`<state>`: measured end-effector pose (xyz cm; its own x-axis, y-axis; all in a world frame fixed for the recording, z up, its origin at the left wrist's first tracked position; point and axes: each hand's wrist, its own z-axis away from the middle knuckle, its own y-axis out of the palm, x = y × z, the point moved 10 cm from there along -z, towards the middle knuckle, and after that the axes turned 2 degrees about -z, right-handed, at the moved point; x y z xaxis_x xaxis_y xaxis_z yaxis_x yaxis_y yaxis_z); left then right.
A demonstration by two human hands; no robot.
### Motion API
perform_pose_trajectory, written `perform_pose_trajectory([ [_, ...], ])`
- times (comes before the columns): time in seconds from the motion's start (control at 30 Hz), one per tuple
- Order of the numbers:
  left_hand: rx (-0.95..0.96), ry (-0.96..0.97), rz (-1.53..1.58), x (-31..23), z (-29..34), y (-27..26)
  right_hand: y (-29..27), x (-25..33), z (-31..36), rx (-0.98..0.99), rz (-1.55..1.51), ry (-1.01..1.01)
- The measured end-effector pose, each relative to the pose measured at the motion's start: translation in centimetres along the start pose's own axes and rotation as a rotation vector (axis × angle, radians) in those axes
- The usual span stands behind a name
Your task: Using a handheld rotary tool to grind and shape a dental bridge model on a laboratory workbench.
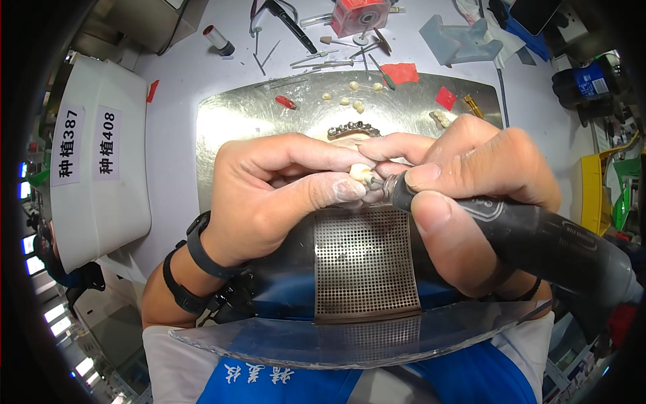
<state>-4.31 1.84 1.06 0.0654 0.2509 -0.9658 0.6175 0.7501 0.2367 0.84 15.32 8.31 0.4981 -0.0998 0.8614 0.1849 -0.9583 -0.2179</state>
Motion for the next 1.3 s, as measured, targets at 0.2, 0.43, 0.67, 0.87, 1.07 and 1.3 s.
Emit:
perform_pose_trajectory([
  [0.2,0.025,-0.078,0.173,1.3,0.0,0.4,-0.2,-0.2,0.5,-0.075,-0.044,-0.002],
  [0.43,0.026,-0.141,0.248,2.1,0.0,0.5,0.1,0.0,0.2,-0.051,-0.028,0.000],
  [0.67,0.021,-0.155,0.315,2.5,0.0,0.6,-0.7,-1.6,1.8,-0.097,-0.105,-0.178],
  [0.87,0.018,-0.161,0.318,2.5,0.1,0.4,-0.4,-0.7,0.6,-0.064,-0.108,0.026],
  [1.07,0.044,-0.110,0.333,2.0,0.0,0.6,-0.6,-0.8,0.5,0.015,-0.089,0.181],
  [1.3,0.072,-0.026,0.295,0.8,-0.1,1.0,-0.5,0.1,0.5,0.007,-0.044,0.072],
])
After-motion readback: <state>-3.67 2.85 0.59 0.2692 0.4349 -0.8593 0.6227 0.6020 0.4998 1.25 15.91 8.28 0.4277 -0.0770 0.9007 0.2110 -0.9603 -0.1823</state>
